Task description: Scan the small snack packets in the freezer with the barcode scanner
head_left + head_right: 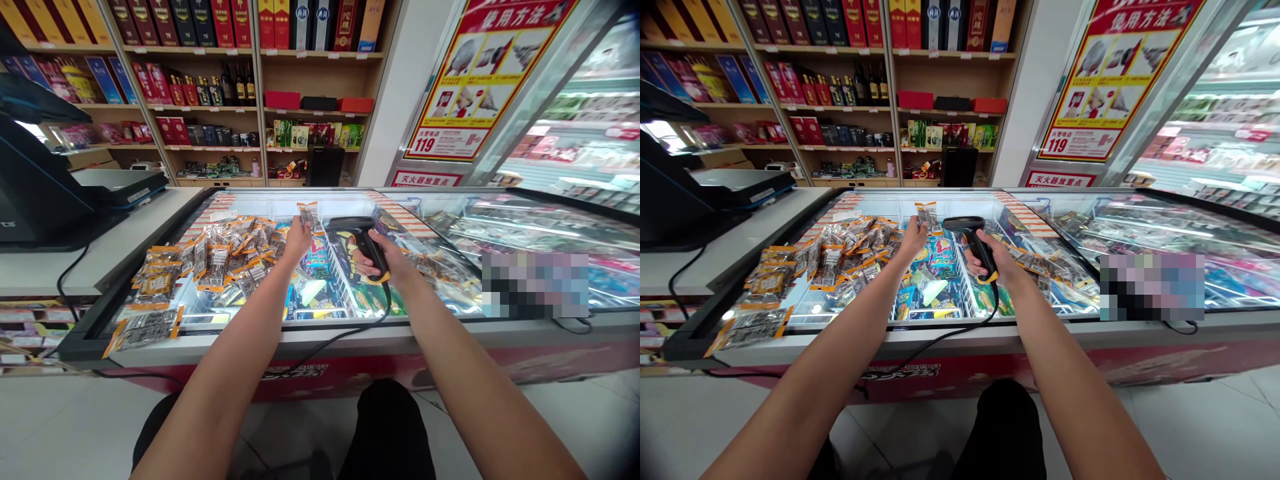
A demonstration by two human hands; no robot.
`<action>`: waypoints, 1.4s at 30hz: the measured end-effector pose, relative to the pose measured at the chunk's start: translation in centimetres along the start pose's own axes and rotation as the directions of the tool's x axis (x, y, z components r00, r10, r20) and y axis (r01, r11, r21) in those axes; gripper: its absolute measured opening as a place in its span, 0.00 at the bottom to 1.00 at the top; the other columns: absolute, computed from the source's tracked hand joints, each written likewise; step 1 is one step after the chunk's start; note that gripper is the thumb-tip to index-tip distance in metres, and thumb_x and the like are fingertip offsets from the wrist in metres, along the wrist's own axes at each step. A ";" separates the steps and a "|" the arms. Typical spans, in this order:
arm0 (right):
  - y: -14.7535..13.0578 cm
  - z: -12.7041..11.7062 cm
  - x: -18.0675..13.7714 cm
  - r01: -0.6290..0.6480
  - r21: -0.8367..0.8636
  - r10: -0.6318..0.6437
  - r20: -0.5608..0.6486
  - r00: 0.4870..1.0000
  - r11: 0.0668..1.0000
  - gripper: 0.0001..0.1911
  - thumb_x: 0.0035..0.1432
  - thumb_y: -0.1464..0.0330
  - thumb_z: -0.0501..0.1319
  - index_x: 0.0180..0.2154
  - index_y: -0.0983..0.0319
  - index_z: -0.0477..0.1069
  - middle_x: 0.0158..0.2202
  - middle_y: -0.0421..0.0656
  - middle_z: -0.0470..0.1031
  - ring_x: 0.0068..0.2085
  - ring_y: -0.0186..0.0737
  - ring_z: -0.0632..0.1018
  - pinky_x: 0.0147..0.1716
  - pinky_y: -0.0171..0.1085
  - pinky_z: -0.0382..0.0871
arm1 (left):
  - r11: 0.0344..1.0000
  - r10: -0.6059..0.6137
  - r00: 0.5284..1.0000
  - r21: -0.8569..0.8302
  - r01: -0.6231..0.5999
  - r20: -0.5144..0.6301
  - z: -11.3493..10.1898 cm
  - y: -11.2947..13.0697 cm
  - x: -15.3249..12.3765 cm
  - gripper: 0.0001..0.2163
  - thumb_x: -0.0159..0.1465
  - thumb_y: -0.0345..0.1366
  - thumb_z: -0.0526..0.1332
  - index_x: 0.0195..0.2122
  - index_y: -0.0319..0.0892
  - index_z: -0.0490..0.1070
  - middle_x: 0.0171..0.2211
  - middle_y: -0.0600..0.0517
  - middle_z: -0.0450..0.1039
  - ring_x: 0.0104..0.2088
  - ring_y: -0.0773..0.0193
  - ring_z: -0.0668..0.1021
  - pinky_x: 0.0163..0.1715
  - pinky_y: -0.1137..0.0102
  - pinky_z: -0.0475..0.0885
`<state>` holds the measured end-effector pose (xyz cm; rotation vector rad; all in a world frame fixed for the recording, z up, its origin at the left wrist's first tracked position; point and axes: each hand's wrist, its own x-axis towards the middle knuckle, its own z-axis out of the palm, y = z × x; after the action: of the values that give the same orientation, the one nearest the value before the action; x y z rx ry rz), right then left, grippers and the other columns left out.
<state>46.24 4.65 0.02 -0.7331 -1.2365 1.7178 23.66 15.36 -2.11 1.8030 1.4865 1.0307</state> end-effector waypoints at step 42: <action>-1.9 -2.1 -3.3 0.474 0.879 -0.317 -0.463 0.828 -0.047 0.17 0.61 0.60 0.70 0.52 0.44 0.80 0.22 0.39 0.72 0.19 0.37 0.64 0.21 0.47 0.61 | 0.689 -0.070 0.984 0.721 -0.070 0.163 -5.7 1.1 -3.2 0.17 0.62 0.33 0.67 0.52 0.40 0.84 0.67 0.29 0.70 0.74 0.24 0.59 0.69 0.34 0.52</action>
<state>50.04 2.85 1.03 0.4167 0.1267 1.4618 19.14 11.74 1.19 2.3376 1.9394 0.2241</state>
